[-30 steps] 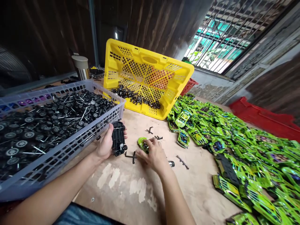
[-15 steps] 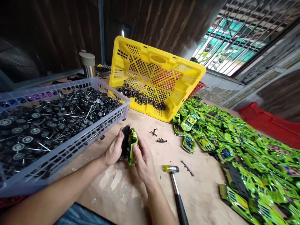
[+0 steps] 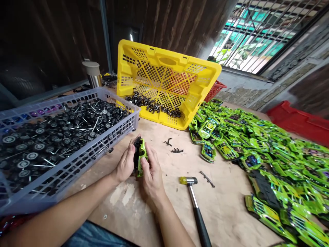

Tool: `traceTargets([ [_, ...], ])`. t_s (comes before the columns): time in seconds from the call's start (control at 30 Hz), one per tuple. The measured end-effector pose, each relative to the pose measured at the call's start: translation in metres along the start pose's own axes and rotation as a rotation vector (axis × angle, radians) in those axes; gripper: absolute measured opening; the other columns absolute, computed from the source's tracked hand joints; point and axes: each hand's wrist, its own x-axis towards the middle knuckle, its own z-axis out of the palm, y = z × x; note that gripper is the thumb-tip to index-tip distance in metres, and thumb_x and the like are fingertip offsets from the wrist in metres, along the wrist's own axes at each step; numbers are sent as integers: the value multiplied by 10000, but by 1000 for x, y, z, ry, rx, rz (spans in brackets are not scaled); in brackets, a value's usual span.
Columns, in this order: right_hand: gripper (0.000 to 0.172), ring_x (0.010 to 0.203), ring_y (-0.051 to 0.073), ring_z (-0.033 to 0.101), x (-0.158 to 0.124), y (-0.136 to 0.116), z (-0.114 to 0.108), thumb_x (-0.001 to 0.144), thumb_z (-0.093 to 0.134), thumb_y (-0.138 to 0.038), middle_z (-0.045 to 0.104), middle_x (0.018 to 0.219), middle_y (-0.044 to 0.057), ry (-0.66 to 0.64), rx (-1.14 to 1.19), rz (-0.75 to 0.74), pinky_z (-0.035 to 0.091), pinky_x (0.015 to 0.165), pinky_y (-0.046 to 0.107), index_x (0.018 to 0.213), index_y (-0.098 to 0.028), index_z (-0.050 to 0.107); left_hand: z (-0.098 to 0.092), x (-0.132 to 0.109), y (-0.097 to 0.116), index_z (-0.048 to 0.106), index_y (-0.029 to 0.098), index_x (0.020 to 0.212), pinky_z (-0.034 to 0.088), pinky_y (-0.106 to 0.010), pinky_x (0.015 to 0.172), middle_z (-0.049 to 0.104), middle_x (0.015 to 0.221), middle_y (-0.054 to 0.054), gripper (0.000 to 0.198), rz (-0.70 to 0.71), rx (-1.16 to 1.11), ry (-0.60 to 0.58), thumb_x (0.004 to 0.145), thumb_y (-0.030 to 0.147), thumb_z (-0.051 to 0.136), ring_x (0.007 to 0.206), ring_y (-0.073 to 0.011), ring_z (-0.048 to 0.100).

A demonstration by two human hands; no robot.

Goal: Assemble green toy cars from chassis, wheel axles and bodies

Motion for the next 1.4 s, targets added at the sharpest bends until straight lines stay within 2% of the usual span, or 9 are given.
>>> traceTargets([
  [0.2,453,1364,217,444,-3,2,-6,992,436,-385,513,1446,52,104,82,12,336,1168,427,1431,-278,469,9,2,11,512,134,1370,309,-315,1184,467,1487,-116,631,-40,-6,32,976,568,276,1414,-205,385],
  [0.37,473,1408,226,383,-1,1,-19,995,417,-391,478,1478,56,211,51,-49,320,1176,449,1451,-269,441,33,14,25,591,155,1282,361,-330,1156,570,1392,-110,581,51,24,39,971,557,308,1350,-223,475],
  [0.53,471,1373,220,430,4,5,-36,998,400,-383,480,1474,61,310,7,-76,337,1165,451,1454,-269,436,64,25,24,580,142,1305,297,-341,1189,526,1433,-129,618,99,46,9,974,569,282,1389,-222,422],
  [0.67,477,1392,219,402,6,8,-44,996,403,-388,461,1489,67,353,13,-51,323,1172,459,1454,-260,437,77,31,18,558,154,1339,242,-364,1212,492,1466,-123,626,140,53,-34,977,573,266,1420,-219,374],
  [0.8,472,1378,217,418,7,11,-45,992,416,-381,463,1487,69,356,49,-39,335,1166,455,1449,-266,444,78,33,13,560,158,1338,246,-357,1212,488,1470,-120,625,149,42,-38,975,577,271,1418,-214,378],
  [1.0,464,1344,209,450,8,12,-42,996,410,-382,496,1459,56,342,68,-38,305,1175,479,1449,-288,440,73,30,11,564,166,1334,304,-349,1189,526,1438,-116,597,92,-19,-24,979,558,285,1400,-216,409],
  [1.4,458,1356,199,424,6,11,-41,1002,373,-380,475,1457,70,344,-41,-77,344,1151,426,1437,-264,454,73,24,10,554,155,1347,240,-383,1212,492,1466,-130,598,94,-25,-58,984,545,281,1417,-212,381],
])
